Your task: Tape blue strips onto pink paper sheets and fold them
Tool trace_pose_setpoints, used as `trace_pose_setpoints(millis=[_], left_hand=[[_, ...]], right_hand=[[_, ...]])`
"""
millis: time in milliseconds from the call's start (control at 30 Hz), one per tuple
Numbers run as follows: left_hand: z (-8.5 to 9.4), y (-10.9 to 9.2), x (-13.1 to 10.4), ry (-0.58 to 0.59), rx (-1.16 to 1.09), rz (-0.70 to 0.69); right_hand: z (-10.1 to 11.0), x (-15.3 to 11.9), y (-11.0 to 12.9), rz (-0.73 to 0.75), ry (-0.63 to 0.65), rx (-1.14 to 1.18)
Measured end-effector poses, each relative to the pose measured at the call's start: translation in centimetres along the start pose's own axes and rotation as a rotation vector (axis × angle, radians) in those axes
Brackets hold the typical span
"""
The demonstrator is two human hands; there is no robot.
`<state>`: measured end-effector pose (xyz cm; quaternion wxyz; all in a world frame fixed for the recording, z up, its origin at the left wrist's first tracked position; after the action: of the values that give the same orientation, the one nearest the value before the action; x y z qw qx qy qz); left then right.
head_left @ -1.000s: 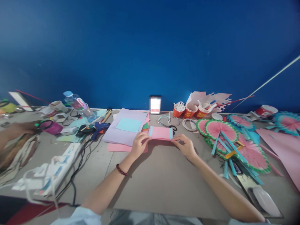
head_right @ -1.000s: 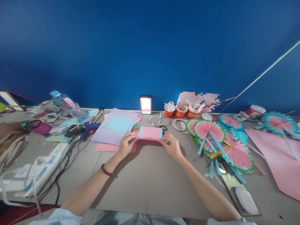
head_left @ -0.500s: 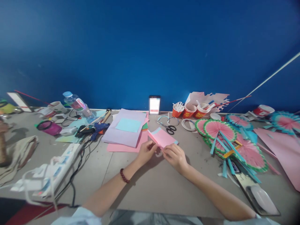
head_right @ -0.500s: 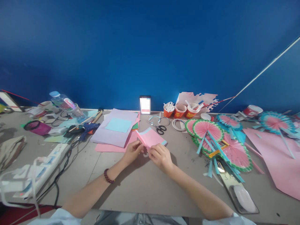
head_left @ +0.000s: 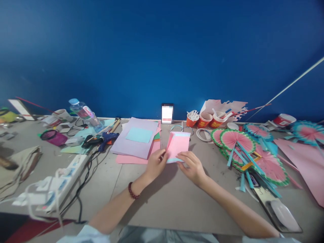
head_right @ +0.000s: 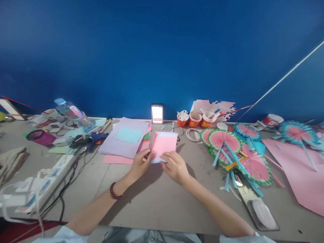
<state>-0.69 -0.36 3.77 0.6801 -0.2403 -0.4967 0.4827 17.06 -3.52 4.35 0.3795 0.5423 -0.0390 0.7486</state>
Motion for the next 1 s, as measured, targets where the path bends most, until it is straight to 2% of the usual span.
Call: trace_pose_setpoints(millis=[200, 267, 333, 533, 633, 733, 867, 1000], left_hand=[[1.4, -0.6, 0.5, -0.259, 0.422, -0.583], [1.5, -0.5, 0.5, -0.272, 0.531, -0.688], [1.4, -0.5, 0.3, -0.225, 0.568, -0.752], [1.0, -0.1, 0.4, -0.14, 0.476, -0.794], [0.6, 0.9, 0.7, -0.138, 0.548, -0.858], [-0.1, 1.9, 0.8, -0.065, 0.632, -0.891], [-0.9, 2.7, 0.6, 0.059, 0.625, -0.795], [-1.1, 2.9, 0.4, 0.085, 0.589, -0.725]], right_hand=[[1.4, -0.2, -0.6, 0.068, -0.144, -0.151], [1.8, -0.6, -0.7, 0.087, -0.16, -0.168], [2.0, -0.7, -0.9, 0.099, -0.142, -0.19], [2.2, 0.4, -1.4, 0.096, 0.009, -0.266], [1.8, 0.3, -2.2, 0.1, 0.057, -0.262], [1.2, -0.4, -3.4, 0.097, 0.092, -0.255], [0.4, -1.2, -4.6, 0.064, 0.137, -0.302], [0.0, -1.2, -5.0, 0.053, 0.177, -0.355]])
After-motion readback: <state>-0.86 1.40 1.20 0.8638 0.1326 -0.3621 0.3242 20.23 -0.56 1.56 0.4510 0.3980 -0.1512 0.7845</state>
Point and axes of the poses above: each hand's wrist, its own x-axis towards the middle knuckle, its own z-axis out of the back of the hand, y = z × x, the point moved 2 cm from there along x, towards the middle knuckle, and after that the axes turned 13 degrees about -y, right-handed, at the moved point
